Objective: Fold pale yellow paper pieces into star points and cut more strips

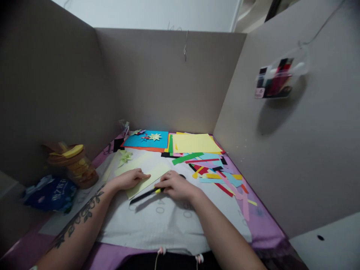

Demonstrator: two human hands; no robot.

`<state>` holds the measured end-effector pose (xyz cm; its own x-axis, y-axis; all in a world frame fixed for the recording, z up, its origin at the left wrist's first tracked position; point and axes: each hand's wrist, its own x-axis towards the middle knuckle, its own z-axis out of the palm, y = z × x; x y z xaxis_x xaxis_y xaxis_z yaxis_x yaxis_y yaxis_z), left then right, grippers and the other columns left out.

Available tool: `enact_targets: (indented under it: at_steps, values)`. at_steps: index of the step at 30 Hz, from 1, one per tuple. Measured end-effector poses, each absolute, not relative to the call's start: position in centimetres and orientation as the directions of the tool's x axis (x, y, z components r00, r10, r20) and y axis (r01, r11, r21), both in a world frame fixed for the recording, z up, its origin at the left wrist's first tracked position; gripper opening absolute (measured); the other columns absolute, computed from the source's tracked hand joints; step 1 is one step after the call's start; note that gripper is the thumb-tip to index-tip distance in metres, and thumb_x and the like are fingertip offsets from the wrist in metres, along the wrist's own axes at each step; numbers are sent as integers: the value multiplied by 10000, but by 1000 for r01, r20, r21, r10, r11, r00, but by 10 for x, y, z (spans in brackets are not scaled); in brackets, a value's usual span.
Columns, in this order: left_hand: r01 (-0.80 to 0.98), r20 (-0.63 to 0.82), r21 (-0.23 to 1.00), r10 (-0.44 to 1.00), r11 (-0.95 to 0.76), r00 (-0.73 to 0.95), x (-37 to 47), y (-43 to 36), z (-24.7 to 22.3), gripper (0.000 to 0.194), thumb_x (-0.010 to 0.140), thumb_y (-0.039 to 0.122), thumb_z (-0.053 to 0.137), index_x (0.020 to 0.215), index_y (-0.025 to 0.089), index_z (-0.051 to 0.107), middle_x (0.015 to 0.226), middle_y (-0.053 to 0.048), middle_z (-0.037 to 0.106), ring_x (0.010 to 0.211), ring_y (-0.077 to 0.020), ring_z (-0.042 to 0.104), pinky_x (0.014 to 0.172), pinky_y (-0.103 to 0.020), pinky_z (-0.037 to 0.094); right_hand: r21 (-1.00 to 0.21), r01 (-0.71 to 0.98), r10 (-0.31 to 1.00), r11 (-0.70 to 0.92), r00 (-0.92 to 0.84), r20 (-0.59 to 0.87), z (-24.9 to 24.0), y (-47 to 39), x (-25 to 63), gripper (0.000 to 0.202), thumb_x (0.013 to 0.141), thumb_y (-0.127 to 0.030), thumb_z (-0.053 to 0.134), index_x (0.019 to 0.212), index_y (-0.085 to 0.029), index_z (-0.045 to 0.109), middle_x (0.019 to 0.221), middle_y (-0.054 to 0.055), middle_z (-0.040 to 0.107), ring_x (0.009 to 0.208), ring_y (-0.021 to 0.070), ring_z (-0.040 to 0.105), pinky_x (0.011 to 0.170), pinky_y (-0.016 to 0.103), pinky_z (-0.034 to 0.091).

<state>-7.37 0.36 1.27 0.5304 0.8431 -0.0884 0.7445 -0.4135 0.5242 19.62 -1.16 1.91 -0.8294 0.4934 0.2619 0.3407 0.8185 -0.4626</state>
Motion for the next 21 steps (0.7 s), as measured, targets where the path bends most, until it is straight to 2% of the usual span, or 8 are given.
enact_targets:
  at_steps: [3, 5, 7, 9, 11, 16, 21]
  values:
    - [769, -22, 473, 867, -430, 498, -67, -3, 20, 392, 869, 354, 389, 1158, 226, 622, 934, -56, 596, 819, -179, 554, 780, -253, 421, -507, 542, 734, 671, -583, 348, 19, 11, 236, 452, 790, -77, 479, 1176, -262, 621, 1089, 66, 599, 1008, 204, 513, 907, 360, 400]
    - [782, 75, 448, 890, -434, 451, -58, -9, 24, 439, 864, 418, 412, 1223, 220, 568, 1042, -81, 572, 920, -200, 555, 858, -286, 415, -485, 675, 831, 556, -431, 352, 14, 25, 259, 425, 776, -92, 494, 1142, -245, 646, 1047, 73, 613, 994, 218, 520, 912, 373, 401]
    - [803, 130, 403, 896, -439, 424, -47, -15, 25, 563, 813, 476, 499, 1319, 232, 465, 1202, -103, 511, 1069, -239, 509, 940, -327, 382, -473, 756, 890, 453, -351, 291, 8, 35, 274, 427, 759, -96, 509, 1136, -233, 654, 1037, 80, 622, 994, 226, 530, 903, 364, 408]
    - [840, 121, 344, 907, -420, 404, -37, -20, 22, 718, 744, 485, 591, 1378, 228, 376, 1334, -123, 426, 1183, -281, 438, 985, -359, 351, -471, 788, 918, 397, -330, 222, 2, 41, 282, 445, 742, -93, 522, 1140, -241, 654, 1042, 73, 634, 995, 225, 539, 895, 341, 411]
    - [871, 84, 303, 921, -387, 380, -30, -23, 18, 794, 710, 456, 632, 1400, 205, 331, 1375, -138, 396, 1218, -301, 410, 992, -368, 344, -475, 796, 927, 375, -332, 176, 0, 42, 285, 465, 726, -85, 531, 1142, -255, 653, 1059, 59, 645, 1005, 223, 544, 894, 322, 407]
    - [881, 66, 324, 937, -344, 342, -25, -21, 11, 782, 767, 326, 556, 1443, 161, 197, 1312, -150, 476, 1175, -267, 466, 955, -340, 368, -476, 805, 935, 353, -326, 143, 4, 41, 291, 468, 727, -98, 522, 1152, -249, 648, 1095, 55, 646, 1014, 224, 553, 899, 319, 404]
    - [890, 67, 317, 943, -329, 325, -27, -20, 12, 715, 803, 263, 477, 1444, 137, 185, 1281, -158, 506, 1151, -260, 486, 934, -340, 376, -485, 804, 935, 345, -341, 100, -1, 43, 303, 461, 716, -106, 530, 1137, -244, 656, 1109, 56, 638, 1019, 215, 560, 916, 320, 404]
